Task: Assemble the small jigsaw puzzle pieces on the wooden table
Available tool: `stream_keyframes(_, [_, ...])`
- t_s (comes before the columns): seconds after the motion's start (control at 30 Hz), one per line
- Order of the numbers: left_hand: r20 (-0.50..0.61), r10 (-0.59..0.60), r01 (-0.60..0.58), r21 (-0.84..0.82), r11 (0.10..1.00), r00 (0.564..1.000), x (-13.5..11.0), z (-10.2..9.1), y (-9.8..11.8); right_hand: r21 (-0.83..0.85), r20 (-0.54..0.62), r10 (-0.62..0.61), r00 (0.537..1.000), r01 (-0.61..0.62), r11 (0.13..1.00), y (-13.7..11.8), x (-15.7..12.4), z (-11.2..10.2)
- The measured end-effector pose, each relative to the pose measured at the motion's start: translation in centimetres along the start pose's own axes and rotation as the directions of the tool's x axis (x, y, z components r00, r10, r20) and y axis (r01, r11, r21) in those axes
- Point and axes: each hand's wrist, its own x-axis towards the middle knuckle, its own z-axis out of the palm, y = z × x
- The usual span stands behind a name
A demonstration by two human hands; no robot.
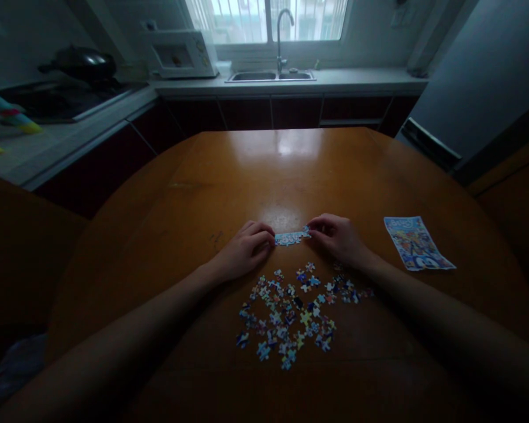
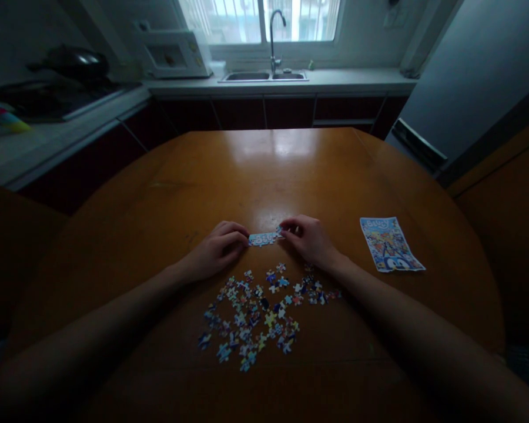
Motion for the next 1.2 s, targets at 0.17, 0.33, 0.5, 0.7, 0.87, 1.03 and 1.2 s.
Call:
stream_keyframes(0.17, [-0.009,-0.001,0.001,0.001,1.0,1.0,-0.1,0.1,-0.2,-0.169,0.152,-0.138,0.979,0.163,0.972,-0.1,0.0,-0.1])
stream_keyframes(0.33, [-0.001,-0.007,0.007,0.001,1.0,1.0,-0.1,0.2,-0.3,-0.21,0.181,-0.147,0.973,0.184,0.96,0.2,0.1,0.0])
stream_keyframes(0.5, [-0.004,0.003,-0.003,-0.002,1.0,1.0,0.0,0.1,-0.1,-0.214,0.191,-0.133,0.973,0.173,0.961,0.2,0.2,-0.1])
stream_keyframes(0.7, [0.001,0.001,-0.001,-0.005,1.0,1.0,0.0,0.0,-0.1,-0.216,0.208,-0.149,0.967,0.194,0.957,0.3,0.2,0.0])
stream_keyframes(0.87, [0.002,-0.002,0.002,0.004,1.0,1.0,0.0,0.1,-0.2,-0.224,0.212,-0.156,0.965,0.203,0.953,0.1,0.2,0.0])
stream_keyframes(1.03, [0.003,0.001,-0.001,0.011,1.0,1.0,-0.1,0.2,-0.3,-0.177,0.162,-0.164,0.973,0.192,0.965,0.2,0.2,-0.4])
stream_keyframes(1.2, [0.007,0.006,-0.006,0.007,1.0,1.0,-0.2,0.2,-0.4,-0.156,-0.041,-0.1,0.994,0.093,0.983,1.0,0.3,-0.5])
